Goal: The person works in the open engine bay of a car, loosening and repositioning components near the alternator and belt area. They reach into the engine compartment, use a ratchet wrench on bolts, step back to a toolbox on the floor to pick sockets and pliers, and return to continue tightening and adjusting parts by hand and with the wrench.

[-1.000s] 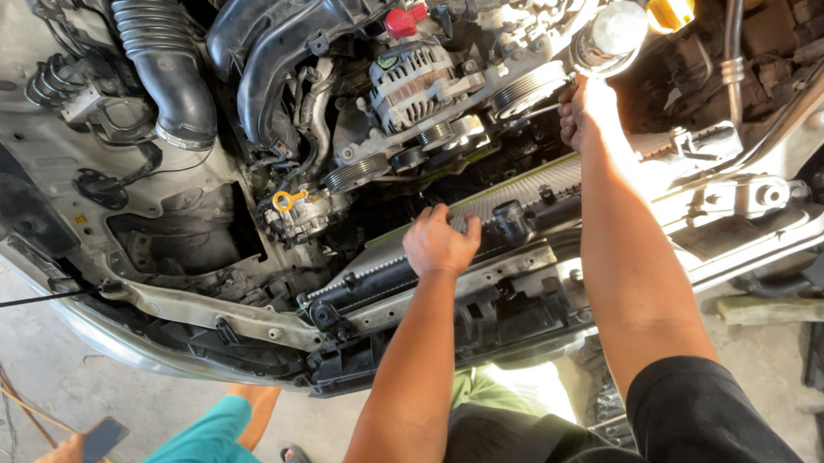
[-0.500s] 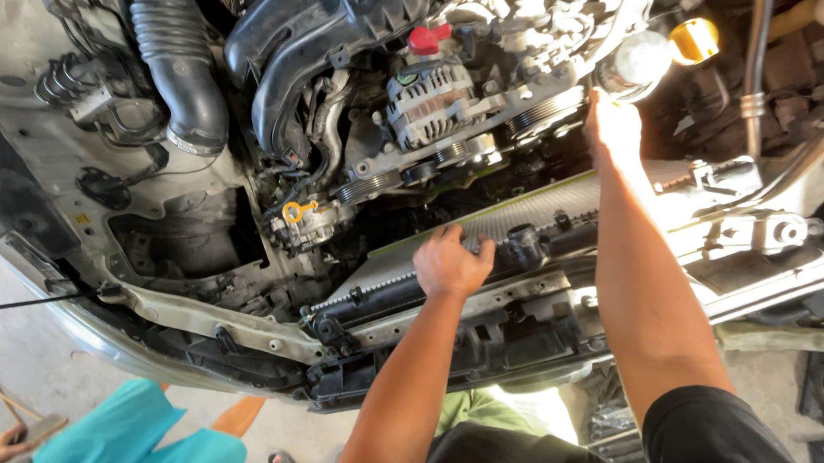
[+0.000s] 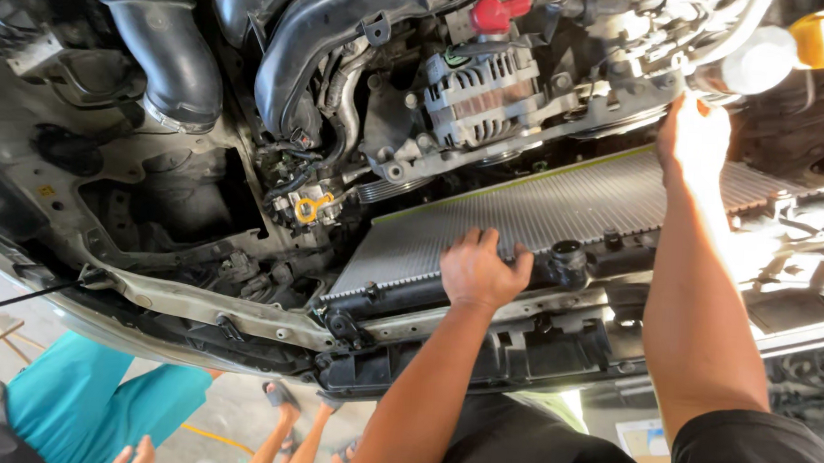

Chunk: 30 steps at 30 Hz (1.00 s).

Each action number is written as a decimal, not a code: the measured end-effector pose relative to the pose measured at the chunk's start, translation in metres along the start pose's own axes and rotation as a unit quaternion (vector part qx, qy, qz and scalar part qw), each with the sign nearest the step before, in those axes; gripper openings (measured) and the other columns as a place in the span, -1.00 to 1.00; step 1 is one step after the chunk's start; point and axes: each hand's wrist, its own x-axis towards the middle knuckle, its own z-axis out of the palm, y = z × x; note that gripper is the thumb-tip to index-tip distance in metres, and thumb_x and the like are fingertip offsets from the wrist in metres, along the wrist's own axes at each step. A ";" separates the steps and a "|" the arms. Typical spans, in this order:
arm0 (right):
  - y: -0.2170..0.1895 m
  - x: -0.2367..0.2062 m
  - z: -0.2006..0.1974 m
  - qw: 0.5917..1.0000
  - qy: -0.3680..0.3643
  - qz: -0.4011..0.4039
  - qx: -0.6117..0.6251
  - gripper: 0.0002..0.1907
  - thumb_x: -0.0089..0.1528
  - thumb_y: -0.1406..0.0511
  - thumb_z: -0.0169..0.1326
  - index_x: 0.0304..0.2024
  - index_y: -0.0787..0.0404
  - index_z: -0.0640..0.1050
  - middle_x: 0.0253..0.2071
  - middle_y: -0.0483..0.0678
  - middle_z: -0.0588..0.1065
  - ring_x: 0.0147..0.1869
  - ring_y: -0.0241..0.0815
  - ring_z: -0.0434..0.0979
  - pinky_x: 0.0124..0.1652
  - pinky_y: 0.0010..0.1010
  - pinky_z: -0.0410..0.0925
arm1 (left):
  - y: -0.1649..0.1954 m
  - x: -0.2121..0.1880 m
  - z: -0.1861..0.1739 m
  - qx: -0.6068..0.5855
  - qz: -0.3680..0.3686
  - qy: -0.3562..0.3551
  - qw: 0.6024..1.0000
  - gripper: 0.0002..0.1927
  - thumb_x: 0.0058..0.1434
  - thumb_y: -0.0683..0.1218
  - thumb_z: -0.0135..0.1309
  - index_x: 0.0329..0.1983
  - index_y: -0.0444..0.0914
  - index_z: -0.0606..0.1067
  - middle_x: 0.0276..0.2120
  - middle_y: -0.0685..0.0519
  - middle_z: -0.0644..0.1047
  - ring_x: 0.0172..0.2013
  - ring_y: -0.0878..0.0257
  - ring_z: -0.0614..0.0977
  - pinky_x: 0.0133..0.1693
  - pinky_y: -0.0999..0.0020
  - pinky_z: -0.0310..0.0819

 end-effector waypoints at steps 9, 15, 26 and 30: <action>0.028 0.020 0.009 0.995 -0.014 -0.030 0.090 -0.56 0.39 0.06 0.04 -0.02 0.33 0.60 -0.14 0.06 0.61 -0.12 -0.17 0.55 -0.09 -0.38 0.35 | -0.004 0.004 0.002 -0.011 -0.016 -0.040 0.999 -0.69 0.05 0.12 0.14 -0.53 -0.21 0.47 -0.44 -0.04 0.50 -0.40 -0.03 0.59 -0.41 0.01 0.43; 0.022 0.016 0.007 0.992 -0.009 -0.030 0.119 -0.57 0.38 0.08 0.07 -0.01 0.35 0.57 -0.13 0.04 0.61 -0.11 -0.18 0.55 -0.09 -0.37 0.36 | -0.002 0.004 0.001 -0.011 -0.011 -0.043 0.999 -0.69 0.05 0.11 0.14 -0.55 -0.21 0.46 -0.44 -0.03 0.50 -0.40 -0.03 0.59 -0.43 0.02 0.43; 0.017 0.013 0.001 0.983 -0.029 -0.172 -0.059 -0.63 0.50 0.19 -0.09 0.06 0.37 0.57 -0.05 0.23 0.57 -0.05 0.11 0.55 -0.07 -0.19 0.36 | 0.001 0.002 -0.002 -0.020 -0.009 -0.023 1.000 -0.69 0.04 0.10 0.15 -0.54 -0.22 0.46 -0.46 -0.04 0.49 -0.43 -0.04 0.59 -0.43 0.04 0.46; 0.016 0.014 0.002 0.988 -0.054 -0.103 -0.105 -0.64 0.42 0.23 -0.13 0.02 0.38 0.55 -0.06 0.23 0.56 -0.08 0.13 0.57 -0.10 -0.16 0.37 | 0.002 0.002 -0.003 -0.017 -0.004 -0.008 1.000 -0.69 0.04 0.10 0.14 -0.53 -0.23 0.48 -0.44 -0.06 0.51 -0.42 -0.06 0.59 -0.42 0.03 0.47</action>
